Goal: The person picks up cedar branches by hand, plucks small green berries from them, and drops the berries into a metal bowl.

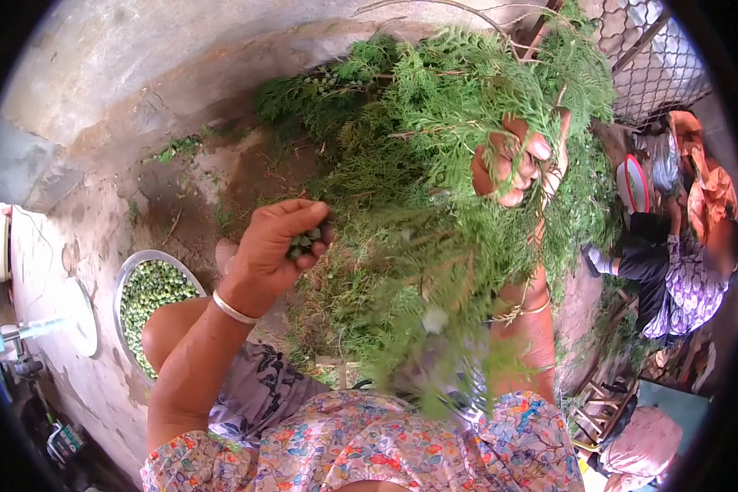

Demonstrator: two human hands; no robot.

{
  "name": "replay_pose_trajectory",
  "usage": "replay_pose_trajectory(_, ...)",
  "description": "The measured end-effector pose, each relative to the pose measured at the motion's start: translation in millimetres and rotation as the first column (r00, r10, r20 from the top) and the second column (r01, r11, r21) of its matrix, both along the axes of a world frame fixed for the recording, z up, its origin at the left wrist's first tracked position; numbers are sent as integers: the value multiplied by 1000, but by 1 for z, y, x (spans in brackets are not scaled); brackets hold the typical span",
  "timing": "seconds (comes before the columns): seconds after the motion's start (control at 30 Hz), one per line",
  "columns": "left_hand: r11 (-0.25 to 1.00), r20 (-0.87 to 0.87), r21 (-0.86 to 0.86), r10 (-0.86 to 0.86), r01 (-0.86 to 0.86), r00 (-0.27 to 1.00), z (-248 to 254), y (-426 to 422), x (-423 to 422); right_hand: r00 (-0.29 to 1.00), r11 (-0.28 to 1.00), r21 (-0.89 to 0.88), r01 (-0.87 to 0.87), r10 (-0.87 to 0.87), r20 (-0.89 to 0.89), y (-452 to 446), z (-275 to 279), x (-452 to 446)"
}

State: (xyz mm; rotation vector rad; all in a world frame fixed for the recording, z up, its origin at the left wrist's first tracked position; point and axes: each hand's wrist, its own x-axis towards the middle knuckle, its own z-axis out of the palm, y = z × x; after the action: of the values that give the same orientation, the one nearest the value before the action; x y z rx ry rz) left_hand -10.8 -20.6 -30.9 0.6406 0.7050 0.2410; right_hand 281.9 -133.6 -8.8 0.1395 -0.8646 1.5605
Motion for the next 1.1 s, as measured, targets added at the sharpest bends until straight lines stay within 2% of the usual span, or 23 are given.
replay_pose_trajectory(0.2, 981, -16, 126, -149, 150, 989, 5, -14, 8, 984, 984, -38, 176, -175, 22, -11, -1, -21)
replay_pose_trajectory(0.27, 890, 32, 276, -386, 363, 922, 2, -15, 9, 975, 975, -41, 219, -218, 35, -13, -2, -25)
replay_pose_trajectory(0.3, 890, 33, 275, -387, 364, 922, 5, -18, 9, 971, 971, -37, 238, -236, 35, -16, 0, -26)
replay_pose_trajectory(0.37, 826, -10, 411, -418, 385, 908, 12, -27, 11, 966, 964, -81, 252, -247, 71, -17, 1, -27)
replay_pose_trajectory(0.5, 854, -25, 392, -361, 342, 932, 7, -37, 20, 958, 943, -189, 275, -252, 139, -24, 6, -26)
replay_pose_trajectory(0.6, 841, -75, 379, -387, 385, 919, 0, -41, 27, 950, 921, -251, 297, -258, 176, -27, 7, -30)
replay_pose_trajectory(0.67, 885, 35, 277, -399, 374, 916, -3, -45, 32, 945, 911, -274, 308, -261, 196, -30, 10, -30)
replay_pose_trajectory(0.8, 872, 46, 230, -452, 431, 891, -1, -48, 40, 940, 896, -313, 316, -252, 229, -34, 8, -24)
replay_pose_trajectory(0.93, 852, -31, 185, -493, 489, 870, 4, -50, 42, 931, 891, -314, 329, -251, 264, -37, 12, -30)
replay_pose_trajectory(1.03, 829, -39, 153, -539, 538, 841, -3, -55, 41, 975, 852, -482, 204, -219, 25, -31, 32, -49)
replay_pose_trajectory(1.1, 824, -27, 142, -551, 549, 834, -5, -57, 41, 961, 864, -423, 273, -261, 87, -30, 18, -43)
